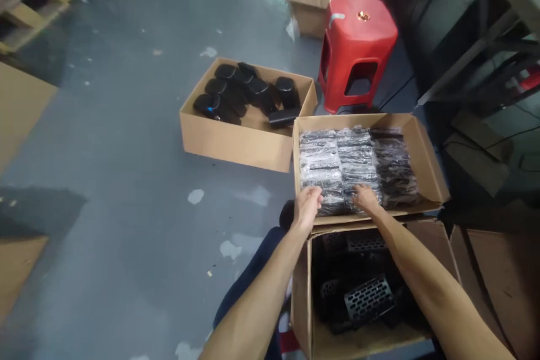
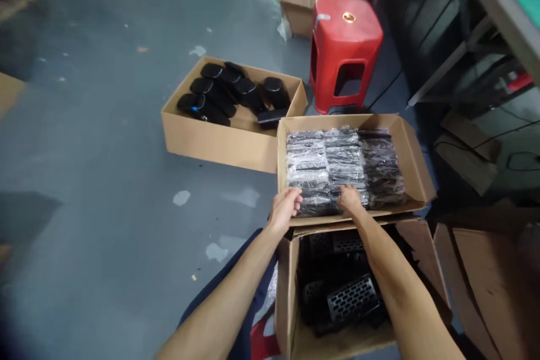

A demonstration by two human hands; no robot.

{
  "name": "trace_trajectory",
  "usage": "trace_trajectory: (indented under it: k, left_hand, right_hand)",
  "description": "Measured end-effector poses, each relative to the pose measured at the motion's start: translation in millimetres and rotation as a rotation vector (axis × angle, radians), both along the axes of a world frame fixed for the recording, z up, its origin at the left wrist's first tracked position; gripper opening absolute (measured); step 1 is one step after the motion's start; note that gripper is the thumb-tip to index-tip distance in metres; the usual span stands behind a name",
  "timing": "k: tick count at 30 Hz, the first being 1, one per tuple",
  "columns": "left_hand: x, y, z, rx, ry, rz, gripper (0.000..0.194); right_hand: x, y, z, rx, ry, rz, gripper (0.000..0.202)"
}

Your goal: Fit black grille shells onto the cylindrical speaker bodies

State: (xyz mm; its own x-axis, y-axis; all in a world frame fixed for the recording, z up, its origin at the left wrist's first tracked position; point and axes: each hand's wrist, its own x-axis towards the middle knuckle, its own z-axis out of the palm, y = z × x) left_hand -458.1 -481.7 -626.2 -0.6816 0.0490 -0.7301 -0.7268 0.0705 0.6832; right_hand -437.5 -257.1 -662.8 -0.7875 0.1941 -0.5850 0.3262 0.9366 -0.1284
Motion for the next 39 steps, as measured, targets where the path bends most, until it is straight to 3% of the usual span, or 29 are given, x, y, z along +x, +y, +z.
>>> trace_trajectory:
  k: [2, 4, 10, 13, 19, 21, 23, 25, 28, 30, 32, 35, 37, 39]
  left_hand:
    - [-9.3, -13.4, -5.2, -0.003, -0.013, 0.077, 0.028]
    - [-12.8, -20.6, -4.5, 0.021, -0.004, 0.118, 0.028]
    - [-12.2, -10.9, 9.1, 0.122, -0.047, 0.101, 0.024]
    - [-6.6, -1.0, 9.7, 0.177, -0.122, 0.068, 0.024]
    - [28.4, 32.3, 5.3, 0.291, -0.355, 0.033, 0.043]
    - [40.3, 45.1, 6.9, 0.314, -0.412, 0.02, 0.044]
    - [47.8, 54.4, 8.0, 0.309, -0.422, 0.026, 0.039]
    - [50.3, 58.4, 5.9, 0.293, -0.407, 0.048, 0.033]
    - [47.9, 55.5, -3.9, 0.278, -0.401, 0.103, 0.035]
    - [45.3, 50.9, -10.5, 0.28, -0.43, 0.139, 0.046]
    - [43.3, 47.2, -12.7, 0.307, -0.494, 0.156, 0.063]
    - [41.7, 46.3, -6.3, 0.361, -0.607, 0.141, 0.087]
    - [41.8, 48.6, 1.9, 0.432, -0.637, 0.11, 0.087]
    - [43.7, 51.9, 10.4, 0.548, -0.581, 0.109, 0.075]
  right_hand:
    - [-18.8, 12.4, -22.0, 0.059, -0.077, 0.073, 0.034]
    - [-27.0, 25.5, -33.0, 0.076, -0.143, 0.15, 0.03]
    - [-20.4, 40.8, -33.1, 0.029, -0.211, 0.295, 0.021]
    - [-12.2, 44.7, -16.2, -0.024, -0.159, 0.32, 0.014]
    - [0.1, 61.0, 51.3, -0.111, 0.037, 0.325, 0.03]
    - [1.8, 58.0, 58.5, -0.09, 0.077, 0.304, 0.03]
    - [1.1, 49.0, 48.3, -0.047, 0.086, 0.274, 0.034]
    - [-2.0, 38.3, 25.6, 0.006, 0.067, 0.24, 0.04]
    - [-6.5, 30.2, -5.8, 0.051, 0.01, 0.205, 0.022]
    - [-5.2, 33.1, -9.4, 0.032, -0.017, 0.221, 0.023]
    - [1.8, 38.5, 4.8, -0.011, -0.02, 0.262, 0.026]
    - [25.1, 35.2, 48.0, -0.062, 0.018, 0.311, 0.026]
    - [47.7, 19.3, 79.7, -0.097, 0.083, 0.336, 0.028]
    - [73.4, -4.3, 108.8, -0.175, 0.184, 0.368, 0.025]
